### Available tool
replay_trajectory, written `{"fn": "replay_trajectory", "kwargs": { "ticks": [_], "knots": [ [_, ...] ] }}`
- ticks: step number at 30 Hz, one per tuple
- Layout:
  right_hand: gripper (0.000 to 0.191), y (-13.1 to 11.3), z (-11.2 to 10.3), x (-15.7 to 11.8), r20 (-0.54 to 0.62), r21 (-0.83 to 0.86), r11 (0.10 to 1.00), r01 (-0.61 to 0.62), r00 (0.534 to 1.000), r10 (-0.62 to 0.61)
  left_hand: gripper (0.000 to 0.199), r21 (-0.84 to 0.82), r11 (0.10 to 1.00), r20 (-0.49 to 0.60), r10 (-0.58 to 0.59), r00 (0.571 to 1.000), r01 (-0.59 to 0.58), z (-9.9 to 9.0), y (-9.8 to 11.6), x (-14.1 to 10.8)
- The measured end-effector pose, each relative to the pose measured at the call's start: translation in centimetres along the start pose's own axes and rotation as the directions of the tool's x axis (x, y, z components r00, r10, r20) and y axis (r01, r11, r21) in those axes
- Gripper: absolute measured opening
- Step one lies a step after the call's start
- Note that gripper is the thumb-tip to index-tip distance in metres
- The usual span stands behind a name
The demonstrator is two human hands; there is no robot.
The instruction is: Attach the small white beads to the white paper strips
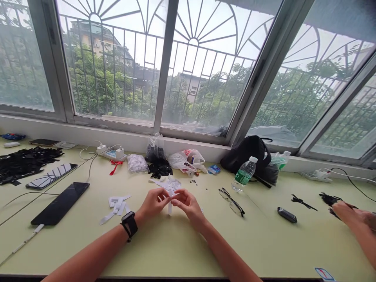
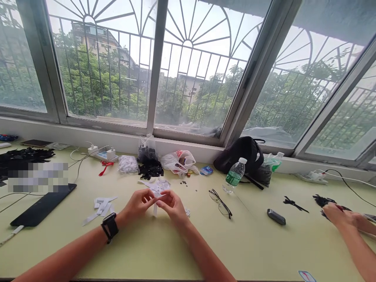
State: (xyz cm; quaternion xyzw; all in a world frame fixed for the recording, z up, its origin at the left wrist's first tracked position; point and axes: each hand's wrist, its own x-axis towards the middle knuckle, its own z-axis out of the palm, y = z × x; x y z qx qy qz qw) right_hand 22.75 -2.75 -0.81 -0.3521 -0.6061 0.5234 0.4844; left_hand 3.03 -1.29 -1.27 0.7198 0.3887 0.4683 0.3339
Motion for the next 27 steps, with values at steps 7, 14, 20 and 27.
{"fn": "replay_trajectory", "kwargs": {
  "ticks": [7,14,20,27],
  "knots": [
    [0.026,-0.6,0.3,-0.5,-0.005,-0.372,0.89,0.263,0.958,-0.285,0.039,-0.466,0.874,0.102,-0.104,0.989,0.14,0.3,-0.4,0.3],
    [0.017,-0.4,0.2,-0.3,0.022,-0.407,0.882,0.236,0.968,-0.249,0.04,-0.439,0.884,0.168,-0.095,0.981,0.161,0.0,0.3,0.4],
    [0.024,-0.2,-0.3,0.0,-0.039,-0.322,0.931,0.169,0.981,-0.191,0.04,-0.302,0.945,0.132,-0.084,0.988,0.121,-0.1,0.9,0.2],
    [0.027,-0.5,-0.5,0.1,-0.028,-0.178,0.981,0.078,0.996,-0.084,0.028,-0.055,0.998,0.073,0.043,0.996,-0.039,0.1,1.0,-0.4]
  ]
}}
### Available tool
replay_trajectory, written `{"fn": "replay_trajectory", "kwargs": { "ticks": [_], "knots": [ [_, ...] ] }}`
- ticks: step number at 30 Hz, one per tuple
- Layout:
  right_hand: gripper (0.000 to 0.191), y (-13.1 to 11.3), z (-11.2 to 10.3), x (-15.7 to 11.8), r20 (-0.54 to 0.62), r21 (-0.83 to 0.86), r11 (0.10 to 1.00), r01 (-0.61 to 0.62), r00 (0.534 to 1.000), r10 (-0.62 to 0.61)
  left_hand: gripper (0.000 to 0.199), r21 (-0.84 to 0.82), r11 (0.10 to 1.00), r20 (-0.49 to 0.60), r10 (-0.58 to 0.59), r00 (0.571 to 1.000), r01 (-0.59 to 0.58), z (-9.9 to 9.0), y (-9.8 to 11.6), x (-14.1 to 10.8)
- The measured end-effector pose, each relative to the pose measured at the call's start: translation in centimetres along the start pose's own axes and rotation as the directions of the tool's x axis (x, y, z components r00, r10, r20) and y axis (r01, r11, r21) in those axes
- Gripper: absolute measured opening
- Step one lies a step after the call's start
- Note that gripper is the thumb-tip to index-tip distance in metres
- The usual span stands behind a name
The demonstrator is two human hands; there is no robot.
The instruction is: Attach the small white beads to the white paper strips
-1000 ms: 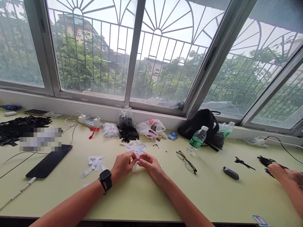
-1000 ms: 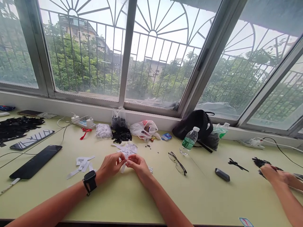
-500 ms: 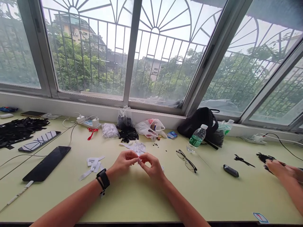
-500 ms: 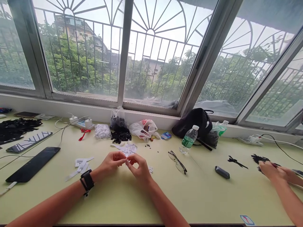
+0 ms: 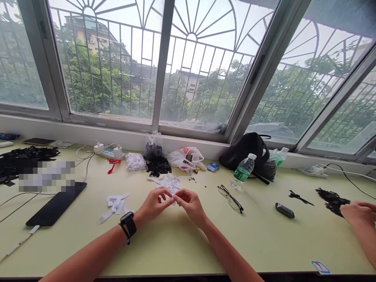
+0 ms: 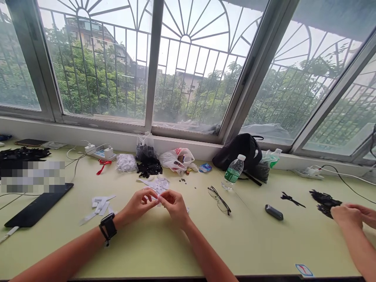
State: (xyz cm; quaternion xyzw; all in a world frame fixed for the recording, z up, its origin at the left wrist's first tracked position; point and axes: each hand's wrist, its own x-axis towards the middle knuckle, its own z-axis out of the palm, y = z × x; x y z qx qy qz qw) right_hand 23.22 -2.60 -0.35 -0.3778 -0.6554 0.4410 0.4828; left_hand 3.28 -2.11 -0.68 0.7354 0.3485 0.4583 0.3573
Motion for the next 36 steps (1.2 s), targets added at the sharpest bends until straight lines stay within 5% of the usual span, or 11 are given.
{"fn": "replay_trajectory", "kwargs": {
  "ticks": [4,9,12,18,22,25,27,30,36],
  "knots": [
    [0.028,0.2,-0.2,0.0,0.032,-0.01,0.999,-0.038,0.999,0.039,0.026,0.068,0.998,-0.024,0.003,1.0,-0.001,0.1,-0.3,0.0],
    [0.031,1.1,-0.8,0.3,-0.158,-0.009,0.998,0.054,0.986,-0.055,0.015,0.156,0.987,-0.158,0.002,0.987,0.023,-0.5,-1.1,0.4],
    [0.043,1.3,-1.1,0.2,-0.129,-0.097,0.993,0.071,0.988,-0.083,0.013,0.232,0.972,-0.224,0.018,0.974,0.035,-0.8,-1.6,0.4],
    [0.01,0.5,-1.3,0.1,-0.034,-0.383,0.91,0.158,0.982,-0.184,0.017,0.32,0.947,-0.243,0.075,0.967,0.007,-1.0,-1.2,0.4],
    [0.008,-0.2,-3.4,0.2,-0.055,-0.474,0.863,0.175,0.972,-0.227,0.015,0.333,0.943,-0.244,0.075,0.967,0.011,-3.8,0.6,1.2],
    [0.013,-0.4,-6.3,-0.9,-0.092,-0.496,0.863,0.095,0.983,-0.161,0.02,0.34,0.94,-0.075,0.006,0.997,0.02,-8.1,2.3,0.9],
    [0.018,-0.2,-8.1,-2.5,-0.112,-0.515,0.856,0.034,0.988,-0.106,0.022,0.384,0.923,0.024,-0.033,0.999,0.021,-11.0,3.3,-0.5],
    [0.037,0.4,-9.7,-5.7,-0.073,-0.609,0.793,0.007,0.995,-0.065,0.026,0.515,0.855,0.005,-0.076,0.997,0.063,-13.5,4.3,-4.6],
    [0.07,1.0,-9.1,-9.6,-0.013,-0.827,0.561,-0.03,0.999,0.034,0.067,0.782,0.62,0.062,0.019,0.998,-0.06,-12.3,2.7,-13.1]
  ]
}}
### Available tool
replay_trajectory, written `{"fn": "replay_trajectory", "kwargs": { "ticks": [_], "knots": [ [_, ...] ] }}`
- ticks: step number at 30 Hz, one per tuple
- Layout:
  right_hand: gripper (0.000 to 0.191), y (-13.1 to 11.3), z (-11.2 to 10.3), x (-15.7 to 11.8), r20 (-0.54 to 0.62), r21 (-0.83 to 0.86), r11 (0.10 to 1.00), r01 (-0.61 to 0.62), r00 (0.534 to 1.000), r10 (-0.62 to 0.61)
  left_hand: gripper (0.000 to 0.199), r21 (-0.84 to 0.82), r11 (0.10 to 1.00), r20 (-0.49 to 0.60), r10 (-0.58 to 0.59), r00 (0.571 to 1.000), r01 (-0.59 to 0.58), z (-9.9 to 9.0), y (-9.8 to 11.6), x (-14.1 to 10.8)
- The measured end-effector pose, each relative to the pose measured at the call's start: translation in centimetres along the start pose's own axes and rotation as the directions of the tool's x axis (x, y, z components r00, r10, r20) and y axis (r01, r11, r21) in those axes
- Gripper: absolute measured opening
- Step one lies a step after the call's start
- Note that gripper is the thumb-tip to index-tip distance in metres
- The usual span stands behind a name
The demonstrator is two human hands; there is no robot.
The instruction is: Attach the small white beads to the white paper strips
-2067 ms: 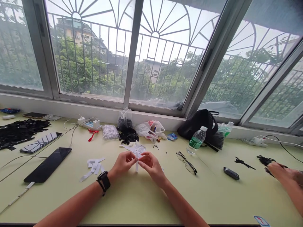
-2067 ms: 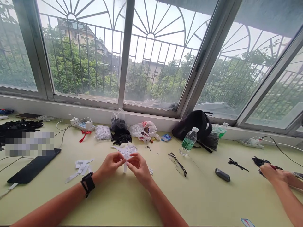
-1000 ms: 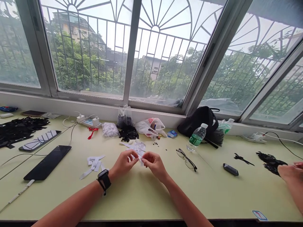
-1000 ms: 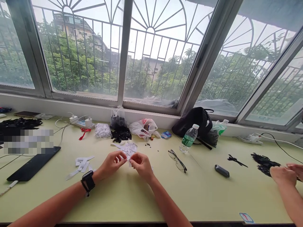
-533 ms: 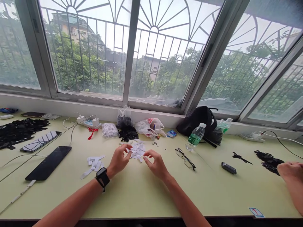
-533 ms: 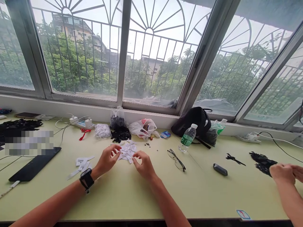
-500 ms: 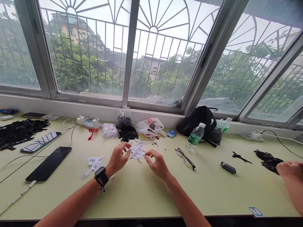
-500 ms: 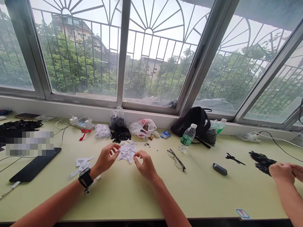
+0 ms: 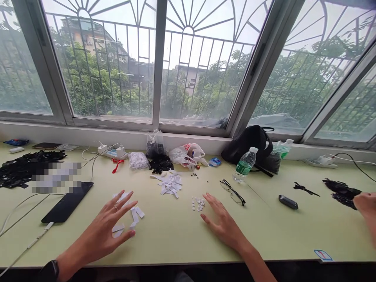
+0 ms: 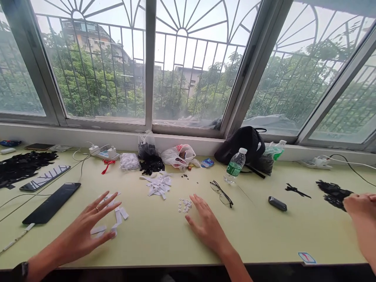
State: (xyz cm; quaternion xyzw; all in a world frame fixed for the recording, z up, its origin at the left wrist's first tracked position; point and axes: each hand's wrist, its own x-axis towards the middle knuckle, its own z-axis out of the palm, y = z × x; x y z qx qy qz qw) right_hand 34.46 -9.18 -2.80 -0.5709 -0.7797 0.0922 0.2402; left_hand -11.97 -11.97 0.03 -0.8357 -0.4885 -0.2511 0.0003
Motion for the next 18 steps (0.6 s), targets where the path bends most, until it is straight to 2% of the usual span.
{"fn": "replay_trajectory", "kwargs": {
  "ticks": [2,4,8,11,13,18],
  "knots": [
    [0.08,-0.3,0.3,0.1,0.009,-0.079,0.997,0.003,1.0,-0.002,0.08,0.118,0.993,0.016,0.009,1.0,-0.01,1.3,-0.6,-1.0],
    [0.088,-0.4,0.5,0.4,0.03,-0.127,0.992,0.001,1.0,0.003,0.089,0.17,0.985,0.04,-0.025,0.999,0.018,2.2,-1.8,-1.0],
    [0.094,-0.1,0.4,1.2,0.097,-0.148,0.989,0.019,0.995,-0.005,0.092,0.158,0.987,0.148,-0.036,0.988,0.012,2.9,-3.9,0.3],
    [0.096,0.0,0.1,2.3,0.152,-0.118,0.991,0.066,0.987,-0.048,0.089,0.091,0.995,0.198,0.022,0.98,-0.04,2.9,-4.4,1.5],
    [0.091,-0.3,0.0,3.3,0.194,-0.071,0.99,0.118,0.976,-0.102,0.083,0.025,0.997,0.191,0.066,0.979,-0.073,2.8,-4.2,2.3],
    [0.061,-1.7,0.4,5.4,0.241,0.098,0.969,0.228,0.939,-0.245,0.058,-0.111,0.988,0.131,0.12,0.984,-0.106,2.7,-2.8,3.8]
  ]
}}
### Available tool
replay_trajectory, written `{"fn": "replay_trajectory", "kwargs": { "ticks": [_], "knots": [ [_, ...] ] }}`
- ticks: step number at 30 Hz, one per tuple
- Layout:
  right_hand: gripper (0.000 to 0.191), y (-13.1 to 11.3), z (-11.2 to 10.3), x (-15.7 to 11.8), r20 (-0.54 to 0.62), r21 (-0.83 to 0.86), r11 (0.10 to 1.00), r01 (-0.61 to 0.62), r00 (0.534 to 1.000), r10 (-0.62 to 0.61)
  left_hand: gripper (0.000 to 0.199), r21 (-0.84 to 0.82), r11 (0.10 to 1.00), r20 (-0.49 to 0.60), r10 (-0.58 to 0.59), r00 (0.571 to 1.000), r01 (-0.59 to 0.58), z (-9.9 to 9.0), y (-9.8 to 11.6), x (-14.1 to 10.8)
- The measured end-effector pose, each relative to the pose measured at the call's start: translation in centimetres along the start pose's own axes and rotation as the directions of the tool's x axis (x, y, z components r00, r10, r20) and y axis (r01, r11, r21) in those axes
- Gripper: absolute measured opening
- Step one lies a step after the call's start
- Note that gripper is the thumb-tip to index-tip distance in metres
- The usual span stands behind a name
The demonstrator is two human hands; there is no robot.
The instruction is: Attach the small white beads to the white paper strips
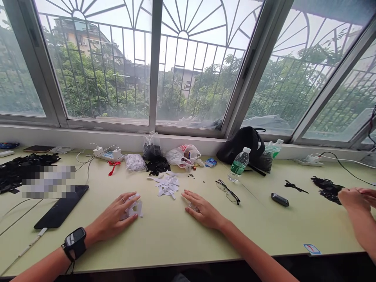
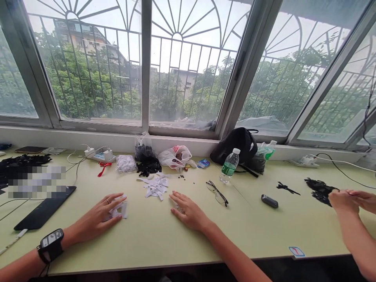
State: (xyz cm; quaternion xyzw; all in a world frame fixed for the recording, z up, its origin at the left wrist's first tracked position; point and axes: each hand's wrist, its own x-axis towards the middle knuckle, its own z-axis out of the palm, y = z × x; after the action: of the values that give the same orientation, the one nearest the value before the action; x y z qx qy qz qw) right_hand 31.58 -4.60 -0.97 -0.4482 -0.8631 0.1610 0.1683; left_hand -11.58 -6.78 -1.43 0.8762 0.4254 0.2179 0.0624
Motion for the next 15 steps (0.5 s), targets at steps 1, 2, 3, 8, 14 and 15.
{"fn": "replay_trajectory", "kwargs": {
  "ticks": [1,2,3,8,14,15],
  "knots": [
    [0.057,-0.2,0.1,0.2,-0.002,0.02,1.0,0.014,1.0,-0.014,0.057,-0.017,1.0,-0.003,0.017,1.0,-0.017,0.0,0.2,0.2],
    [0.055,-0.3,0.2,0.3,-0.006,0.036,0.999,0.022,1.0,-0.022,0.057,-0.026,0.999,0.002,0.032,0.999,-0.032,0.0,0.4,0.3],
    [0.052,-0.5,0.4,0.3,-0.01,0.05,0.998,0.025,1.0,-0.025,0.057,-0.029,0.999,0.016,0.043,0.999,-0.042,-0.1,0.5,0.4],
    [0.052,-1.6,1.4,-0.3,-0.05,0.069,0.997,0.016,0.999,-0.013,0.058,-0.025,0.997,0.123,0.074,0.99,-0.072,-0.8,1.1,0.6],
    [0.049,-5.0,2.7,-0.2,-0.05,0.07,0.994,0.088,0.995,-0.085,0.056,-0.06,0.991,0.12,0.127,0.985,-0.12,-0.2,2.7,1.7],
    [0.05,-5.7,2.9,-0.1,-0.052,0.072,0.991,0.108,0.993,-0.105,0.054,-0.064,0.99,0.115,0.136,0.984,-0.129,0.2,3.1,2.1]
  ]
}}
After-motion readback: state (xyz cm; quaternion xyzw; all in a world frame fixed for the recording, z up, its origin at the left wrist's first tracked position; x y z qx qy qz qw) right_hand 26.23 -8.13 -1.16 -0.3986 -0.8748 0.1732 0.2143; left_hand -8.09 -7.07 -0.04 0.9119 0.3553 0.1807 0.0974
